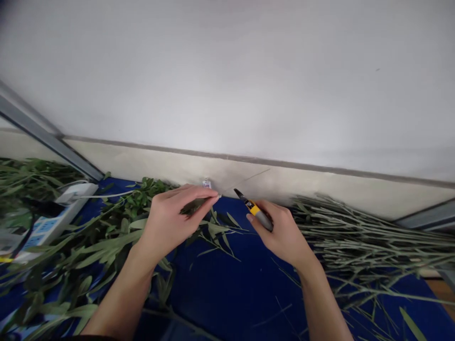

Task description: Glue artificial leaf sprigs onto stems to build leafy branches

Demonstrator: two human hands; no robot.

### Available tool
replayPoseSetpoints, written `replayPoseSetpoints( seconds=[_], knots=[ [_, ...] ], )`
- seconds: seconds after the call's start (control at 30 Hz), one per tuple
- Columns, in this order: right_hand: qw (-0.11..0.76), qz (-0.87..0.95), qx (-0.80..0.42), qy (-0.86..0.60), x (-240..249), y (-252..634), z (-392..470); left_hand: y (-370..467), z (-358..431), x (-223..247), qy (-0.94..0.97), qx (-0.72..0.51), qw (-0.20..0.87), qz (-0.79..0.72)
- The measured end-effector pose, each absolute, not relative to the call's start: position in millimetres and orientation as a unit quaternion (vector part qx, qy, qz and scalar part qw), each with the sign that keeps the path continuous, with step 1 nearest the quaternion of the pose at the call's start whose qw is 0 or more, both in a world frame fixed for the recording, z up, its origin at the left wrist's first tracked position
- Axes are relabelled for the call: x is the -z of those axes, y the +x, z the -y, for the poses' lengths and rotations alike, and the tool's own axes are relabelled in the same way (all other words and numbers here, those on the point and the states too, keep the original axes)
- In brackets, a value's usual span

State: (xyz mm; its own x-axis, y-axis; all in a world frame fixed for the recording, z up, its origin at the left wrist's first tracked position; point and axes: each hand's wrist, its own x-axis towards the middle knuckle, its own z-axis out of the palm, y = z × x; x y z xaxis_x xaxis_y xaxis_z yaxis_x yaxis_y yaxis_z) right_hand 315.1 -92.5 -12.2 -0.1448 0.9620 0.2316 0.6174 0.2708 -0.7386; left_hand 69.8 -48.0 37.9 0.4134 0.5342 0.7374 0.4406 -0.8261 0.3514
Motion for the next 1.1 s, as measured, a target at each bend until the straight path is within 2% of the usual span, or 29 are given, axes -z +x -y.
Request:
replayPoseSetpoints(
  seconds=[0.27,1.1],
  knots=[
    [0.385,0.712,-0.25,-0.531,9.4,298.5,95.1,70.9,49.6,-34.4,0.855,-0.434,0.05,-0.281],
    [0.393,0.689,-0.252,-0.554,8.1,287.7,97.0,77.6,49.5,-28.5,0.85,-0.434,0.009,-0.3]
  ],
)
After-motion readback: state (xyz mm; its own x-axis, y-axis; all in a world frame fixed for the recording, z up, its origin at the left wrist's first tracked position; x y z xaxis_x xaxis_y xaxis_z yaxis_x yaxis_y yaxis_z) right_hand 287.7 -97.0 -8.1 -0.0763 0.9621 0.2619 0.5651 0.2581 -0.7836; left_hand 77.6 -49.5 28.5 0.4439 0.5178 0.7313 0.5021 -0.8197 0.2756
